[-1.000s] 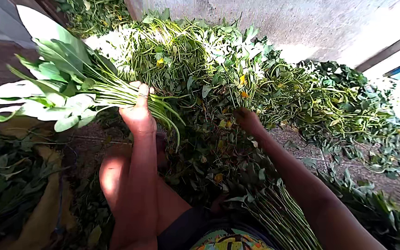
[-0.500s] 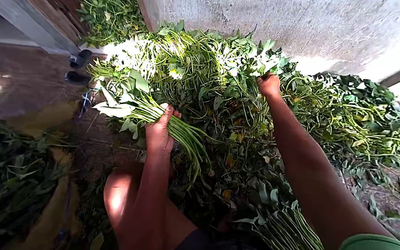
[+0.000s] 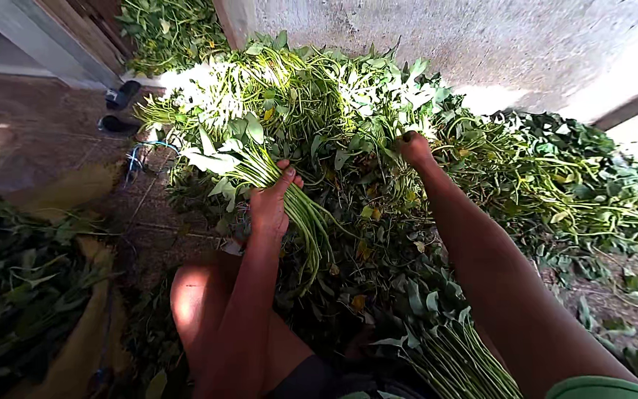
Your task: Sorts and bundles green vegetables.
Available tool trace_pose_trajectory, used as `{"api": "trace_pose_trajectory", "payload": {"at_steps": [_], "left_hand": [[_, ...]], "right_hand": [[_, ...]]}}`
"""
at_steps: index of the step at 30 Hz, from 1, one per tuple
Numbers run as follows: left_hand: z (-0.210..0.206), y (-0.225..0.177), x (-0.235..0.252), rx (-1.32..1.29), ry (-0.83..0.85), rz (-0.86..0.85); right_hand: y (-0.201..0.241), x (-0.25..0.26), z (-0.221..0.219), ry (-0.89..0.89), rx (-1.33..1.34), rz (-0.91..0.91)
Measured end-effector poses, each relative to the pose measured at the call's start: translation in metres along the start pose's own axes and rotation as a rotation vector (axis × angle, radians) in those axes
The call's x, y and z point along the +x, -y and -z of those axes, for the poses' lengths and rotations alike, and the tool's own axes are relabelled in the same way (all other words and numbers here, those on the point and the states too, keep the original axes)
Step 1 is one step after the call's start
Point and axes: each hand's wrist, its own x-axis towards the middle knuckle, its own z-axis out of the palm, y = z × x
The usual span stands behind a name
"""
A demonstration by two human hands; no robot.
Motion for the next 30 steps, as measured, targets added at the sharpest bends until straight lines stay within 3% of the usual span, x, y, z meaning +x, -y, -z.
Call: {"api": "trace_pose_trajectory", "payload": {"at_steps": [3,5,9,12,13,16,21,23,30], "left_hand": [[0.001,0.001,0.004,-0.002,-0.007,0.001],[0.002,0.0,0.004,0.024,0.01,0.006],[-0.002,0.001,0.001,0.073,0.035,0.007],[-0.006,0.005,0.003,0.105,0.039,0.03],[-0.008,0.006,0.005,0.133,0.046,0.048],[-0.006,0.02,0.002,0.278,0.062,0.118],[-0.003,0.023,0.01,0.49,0.063,0.17],[-0.003,0.024,0.011,0.525,0.103,0.156],[-0.016,0.036,-0.019,0.47,0.262,0.189]], "right_hand": [[0.023,-0.001,0.01,-0.084,0.602,0.084],[0.039,-0.013,0.018,-0.033,1.064,0.17],[0.05,-0.048,0.015,0.051,1.354,0.277],[0.045,-0.074,-0.011,0.074,1.308,0.332],[0.04,-0.078,-0.026,0.06,1.292,0.276],[0.01,-0.095,-0.064,-0.024,1.319,-0.127],[0.004,-0.149,-0.045,-0.158,1.332,0.075],[0.0,-0.162,-0.044,-0.249,1.252,0.163],[0.02,-0.216,-0.072,-0.304,0.894,0.277]]}}
